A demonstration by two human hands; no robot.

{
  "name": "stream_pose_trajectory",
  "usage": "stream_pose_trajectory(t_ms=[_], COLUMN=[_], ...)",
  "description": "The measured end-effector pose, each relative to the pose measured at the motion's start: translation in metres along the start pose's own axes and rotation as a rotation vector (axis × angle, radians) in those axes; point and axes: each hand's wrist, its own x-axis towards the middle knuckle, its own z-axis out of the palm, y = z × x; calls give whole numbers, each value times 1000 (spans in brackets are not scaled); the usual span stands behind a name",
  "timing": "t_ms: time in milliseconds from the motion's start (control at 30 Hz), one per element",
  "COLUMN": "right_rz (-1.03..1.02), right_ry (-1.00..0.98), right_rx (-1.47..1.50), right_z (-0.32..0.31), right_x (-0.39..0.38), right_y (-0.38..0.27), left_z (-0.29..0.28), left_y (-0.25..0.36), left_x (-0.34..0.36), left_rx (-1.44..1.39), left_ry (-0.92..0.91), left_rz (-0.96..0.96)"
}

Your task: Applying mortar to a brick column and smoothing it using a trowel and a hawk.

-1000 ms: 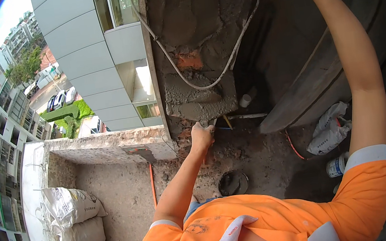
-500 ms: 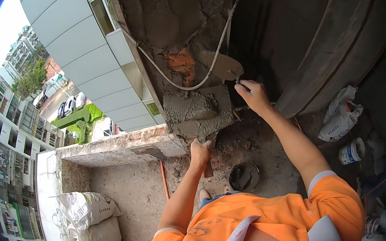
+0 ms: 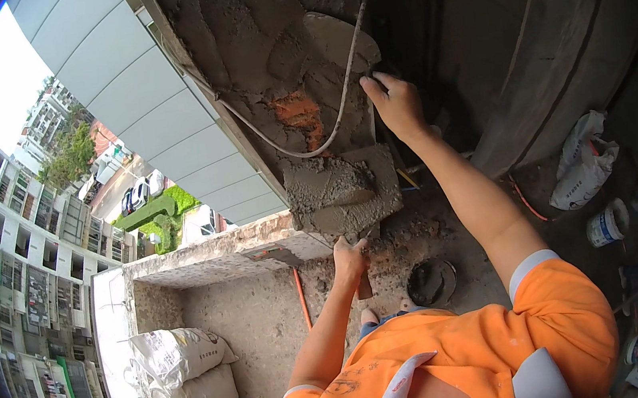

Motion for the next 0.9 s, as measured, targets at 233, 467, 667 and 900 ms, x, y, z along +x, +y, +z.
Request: stream_pose_trajectory(t_ms=[233, 467, 667, 900], right_rz=[161, 72, 423, 579], right_ry=[97, -72, -783, -1002], right_rx=[-115, -198, -26, 20], right_z=[-22, -58, -69, -64], right_x=[-28, -87, -75, 14], right_y=[6, 27, 89, 72], left_z=[24, 34, 47, 39], left_y=[1, -3, -3, -21], left_x=[11, 22, 26, 19], left_rx=[-2, 8, -7, -8], left_ry=[-22, -72, -115, -68], left_rz=[8, -26, -27, -86])
